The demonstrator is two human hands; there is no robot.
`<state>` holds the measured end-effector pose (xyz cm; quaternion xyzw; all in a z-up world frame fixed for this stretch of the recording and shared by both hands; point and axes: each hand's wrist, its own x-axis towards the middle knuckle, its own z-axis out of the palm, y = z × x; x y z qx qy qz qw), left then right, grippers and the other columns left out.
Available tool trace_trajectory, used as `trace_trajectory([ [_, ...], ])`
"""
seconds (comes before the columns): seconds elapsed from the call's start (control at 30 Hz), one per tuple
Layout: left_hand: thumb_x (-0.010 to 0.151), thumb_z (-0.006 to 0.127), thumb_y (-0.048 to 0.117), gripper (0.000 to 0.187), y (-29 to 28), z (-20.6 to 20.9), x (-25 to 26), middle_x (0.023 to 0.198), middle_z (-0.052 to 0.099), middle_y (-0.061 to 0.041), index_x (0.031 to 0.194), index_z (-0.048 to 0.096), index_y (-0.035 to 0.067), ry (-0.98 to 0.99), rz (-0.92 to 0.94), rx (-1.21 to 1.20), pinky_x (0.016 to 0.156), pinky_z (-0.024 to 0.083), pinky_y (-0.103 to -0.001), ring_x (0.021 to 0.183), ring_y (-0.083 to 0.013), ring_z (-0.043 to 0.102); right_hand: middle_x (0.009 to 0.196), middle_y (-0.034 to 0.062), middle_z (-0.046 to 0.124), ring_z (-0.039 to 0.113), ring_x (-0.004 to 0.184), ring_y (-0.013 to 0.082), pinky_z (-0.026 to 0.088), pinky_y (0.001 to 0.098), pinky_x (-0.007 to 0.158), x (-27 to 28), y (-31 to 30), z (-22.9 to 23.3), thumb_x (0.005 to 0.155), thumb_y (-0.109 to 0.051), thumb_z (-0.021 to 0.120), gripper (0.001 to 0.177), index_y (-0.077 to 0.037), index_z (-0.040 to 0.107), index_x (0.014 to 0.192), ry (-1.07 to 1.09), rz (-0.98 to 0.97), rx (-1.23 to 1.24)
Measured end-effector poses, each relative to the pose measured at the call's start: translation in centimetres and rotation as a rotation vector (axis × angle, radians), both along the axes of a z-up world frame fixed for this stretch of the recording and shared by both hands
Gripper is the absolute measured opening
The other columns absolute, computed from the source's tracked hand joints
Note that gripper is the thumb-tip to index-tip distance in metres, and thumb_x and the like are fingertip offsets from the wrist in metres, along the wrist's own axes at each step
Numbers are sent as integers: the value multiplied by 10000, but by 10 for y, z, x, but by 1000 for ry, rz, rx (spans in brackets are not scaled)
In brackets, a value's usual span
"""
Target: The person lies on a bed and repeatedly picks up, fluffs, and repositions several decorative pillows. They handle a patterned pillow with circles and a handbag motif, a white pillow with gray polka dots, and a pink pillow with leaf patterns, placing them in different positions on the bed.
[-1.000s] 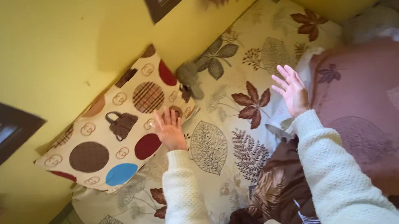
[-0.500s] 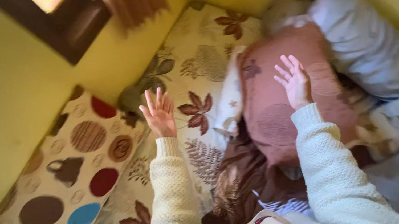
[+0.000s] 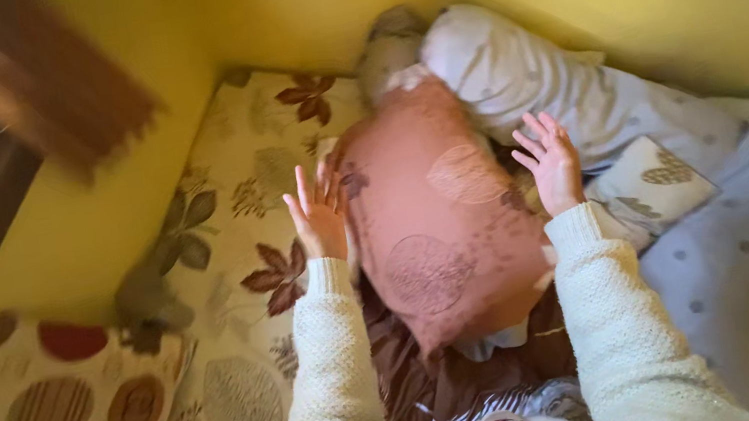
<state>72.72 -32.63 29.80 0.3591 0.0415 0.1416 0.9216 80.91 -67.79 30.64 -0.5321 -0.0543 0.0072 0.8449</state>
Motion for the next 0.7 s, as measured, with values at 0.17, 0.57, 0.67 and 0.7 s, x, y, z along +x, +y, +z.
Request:
trace_trajectory([
  [0.17, 866, 241, 639, 701, -76, -25, 49, 1469, 319, -83, 1453, 188, 259, 68, -145, 54, 1079, 191, -455, 1332, -298, 323, 1456, 151, 318, 397, 1280, 330, 359, 460, 1017, 8, -66, -17, 940, -365, 392, 608, -10, 217, 1401, 23, -118, -23],
  [0.57, 878, 247, 655, 712, -302, -92, 145, 1459, 348, -97, 1460, 194, 247, 140, -538, -51, 1082, 196, -469, 1325, -310, 340, 1473, 141, 293, 380, 1283, 313, 329, 438, 1030, -10, -284, -80, 935, -429, 371, 644, -31, 204, 1413, 95, -442, -37],
  [0.67, 864, 246, 640, 698, -359, -92, 159, 1450, 351, -69, 1453, 190, 270, 203, -636, -113, 1071, 177, -491, 1320, -291, 329, 1474, 145, 296, 391, 1281, 317, 345, 438, 1028, -14, -335, -87, 942, -423, 365, 629, -35, 212, 1412, 83, -517, -48],
  [0.7, 866, 242, 641, 697, -377, -93, 163, 1449, 352, -69, 1454, 189, 270, 195, -662, -95, 1073, 173, -491, 1317, -294, 332, 1473, 148, 302, 398, 1277, 320, 354, 441, 1024, -15, -350, -87, 944, -418, 366, 621, -36, 219, 1412, 83, -548, -60],
])
